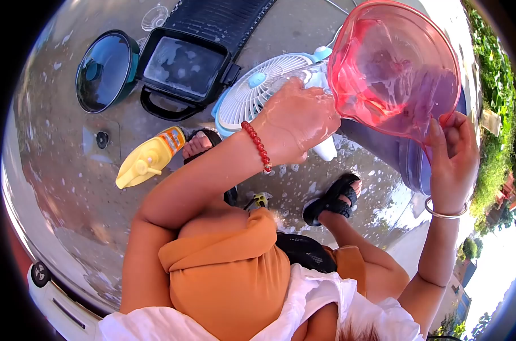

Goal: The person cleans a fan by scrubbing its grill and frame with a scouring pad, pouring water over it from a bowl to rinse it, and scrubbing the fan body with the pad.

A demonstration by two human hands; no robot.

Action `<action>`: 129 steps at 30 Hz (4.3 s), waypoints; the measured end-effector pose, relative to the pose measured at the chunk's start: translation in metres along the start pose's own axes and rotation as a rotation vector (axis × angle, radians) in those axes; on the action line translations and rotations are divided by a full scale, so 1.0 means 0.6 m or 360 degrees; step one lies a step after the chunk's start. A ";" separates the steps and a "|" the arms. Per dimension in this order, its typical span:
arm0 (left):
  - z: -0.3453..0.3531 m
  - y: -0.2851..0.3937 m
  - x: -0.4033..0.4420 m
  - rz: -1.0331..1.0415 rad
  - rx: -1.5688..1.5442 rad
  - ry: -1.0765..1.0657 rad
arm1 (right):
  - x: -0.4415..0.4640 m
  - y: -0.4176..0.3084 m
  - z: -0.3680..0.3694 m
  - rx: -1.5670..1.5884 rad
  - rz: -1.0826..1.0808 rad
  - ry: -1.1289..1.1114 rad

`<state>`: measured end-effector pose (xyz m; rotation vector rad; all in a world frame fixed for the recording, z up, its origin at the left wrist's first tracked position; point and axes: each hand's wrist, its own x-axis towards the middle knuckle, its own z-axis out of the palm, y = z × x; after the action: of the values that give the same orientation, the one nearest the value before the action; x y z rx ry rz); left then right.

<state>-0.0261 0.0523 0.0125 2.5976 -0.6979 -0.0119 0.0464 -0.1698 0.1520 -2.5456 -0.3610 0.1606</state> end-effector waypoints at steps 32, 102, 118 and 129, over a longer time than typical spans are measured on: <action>0.045 -0.030 -0.059 0.0030 -0.0655 0.0560 | 0.032 0.354 -0.107 -0.0962 0.0211 0.0259; 0.140 -0.023 -0.032 -0.0504 -0.0290 0.1020 | 0.056 0.043 0.246 -0.0753 -0.0619 0.0217; 0.143 -0.067 -0.083 -0.0317 -0.0484 0.1151 | -0.038 -0.009 0.261 0.0972 0.0069 0.0172; 0.120 -0.015 -0.008 -0.0566 -0.0223 0.0567 | -0.018 0.007 0.252 0.1387 0.0274 0.0105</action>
<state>-0.0345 0.0312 -0.0565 2.4616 -0.1024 0.2743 0.0083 -0.0987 0.0239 -1.7072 -0.0191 0.2353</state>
